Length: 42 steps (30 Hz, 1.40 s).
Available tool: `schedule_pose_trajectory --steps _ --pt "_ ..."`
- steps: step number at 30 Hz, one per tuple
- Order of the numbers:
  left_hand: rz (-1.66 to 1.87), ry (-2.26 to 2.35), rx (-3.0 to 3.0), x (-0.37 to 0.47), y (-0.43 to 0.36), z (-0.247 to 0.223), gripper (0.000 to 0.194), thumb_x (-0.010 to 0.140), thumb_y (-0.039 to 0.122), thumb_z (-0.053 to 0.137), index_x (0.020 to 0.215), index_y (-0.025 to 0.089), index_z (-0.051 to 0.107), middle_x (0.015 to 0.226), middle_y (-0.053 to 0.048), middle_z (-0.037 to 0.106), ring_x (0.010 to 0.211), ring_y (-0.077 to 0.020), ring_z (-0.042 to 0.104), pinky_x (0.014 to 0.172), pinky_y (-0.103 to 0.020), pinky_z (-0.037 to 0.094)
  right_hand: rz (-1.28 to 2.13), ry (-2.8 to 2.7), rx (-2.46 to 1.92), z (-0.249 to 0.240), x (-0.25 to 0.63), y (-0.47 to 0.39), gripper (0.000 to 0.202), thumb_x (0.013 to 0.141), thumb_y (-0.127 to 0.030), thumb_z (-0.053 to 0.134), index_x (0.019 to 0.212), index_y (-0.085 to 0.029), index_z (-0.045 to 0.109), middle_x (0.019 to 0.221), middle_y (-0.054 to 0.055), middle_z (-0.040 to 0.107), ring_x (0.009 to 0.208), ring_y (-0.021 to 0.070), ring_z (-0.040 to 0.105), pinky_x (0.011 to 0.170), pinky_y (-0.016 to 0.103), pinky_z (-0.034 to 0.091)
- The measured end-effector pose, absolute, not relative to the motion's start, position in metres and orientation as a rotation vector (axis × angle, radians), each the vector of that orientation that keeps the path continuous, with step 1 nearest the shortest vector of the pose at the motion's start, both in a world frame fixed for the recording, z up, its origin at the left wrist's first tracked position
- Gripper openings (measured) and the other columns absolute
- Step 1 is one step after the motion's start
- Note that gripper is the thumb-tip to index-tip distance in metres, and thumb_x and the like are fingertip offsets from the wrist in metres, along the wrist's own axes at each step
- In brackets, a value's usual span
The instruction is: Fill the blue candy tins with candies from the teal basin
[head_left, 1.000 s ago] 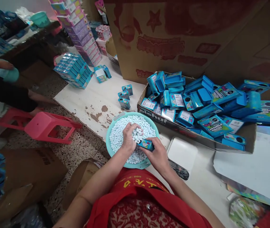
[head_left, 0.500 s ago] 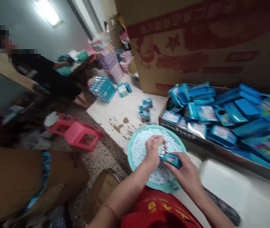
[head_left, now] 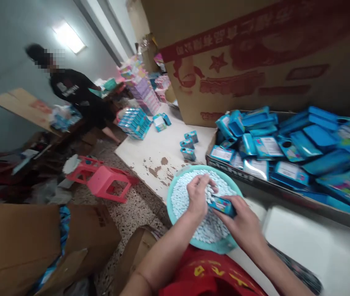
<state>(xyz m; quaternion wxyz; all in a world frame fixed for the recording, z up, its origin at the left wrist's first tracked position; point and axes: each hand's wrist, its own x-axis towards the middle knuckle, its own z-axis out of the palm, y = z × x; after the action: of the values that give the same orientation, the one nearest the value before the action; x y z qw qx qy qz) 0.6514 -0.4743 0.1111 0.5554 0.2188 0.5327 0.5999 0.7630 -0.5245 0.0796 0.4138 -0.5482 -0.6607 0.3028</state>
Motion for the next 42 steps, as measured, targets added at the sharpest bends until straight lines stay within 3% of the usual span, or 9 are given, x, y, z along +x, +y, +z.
schedule_pose_trajectory --steps 6,31,42 --pt "1.401 1.252 0.650 0.657 -0.469 0.110 0.031 0.076 0.043 0.063 0.067 0.015 0.053 0.058 0.003 0.052 0.047 -0.0068 0.050 0.052 -0.021 0.040 0.879 -1.589 -1.416 0.085 0.769 -0.524 0.023 0.079 -0.038 0.064 0.095 -0.023 0.060 0.092 0.005 0.062 0.088 0.0243 0.061 0.074 0.035 0.048" --pt "1.288 1.233 0.636 0.672 -0.476 0.117 0.030 0.074 0.043 0.066 0.072 0.016 0.052 0.054 0.005 0.048 0.042 -0.0051 0.042 0.040 -0.017 0.033 0.971 -1.495 -1.388 0.085 0.772 -0.526 0.023 0.073 -0.019 0.070 0.094 -0.021 0.060 0.090 0.003 0.060 0.087 0.0217 0.058 0.075 0.032 0.045" --pt "1.342 1.161 0.592 0.668 -0.479 0.125 0.025 0.078 0.039 0.063 0.075 0.017 0.052 0.048 0.007 0.041 0.041 -0.0060 0.040 0.040 -0.018 0.032 1.011 -1.370 -1.321 0.083 0.774 -0.531 0.025 0.072 -0.025 0.073 0.094 -0.023 0.060 0.089 0.002 0.059 0.086 0.0209 0.057 0.077 0.033 0.046"
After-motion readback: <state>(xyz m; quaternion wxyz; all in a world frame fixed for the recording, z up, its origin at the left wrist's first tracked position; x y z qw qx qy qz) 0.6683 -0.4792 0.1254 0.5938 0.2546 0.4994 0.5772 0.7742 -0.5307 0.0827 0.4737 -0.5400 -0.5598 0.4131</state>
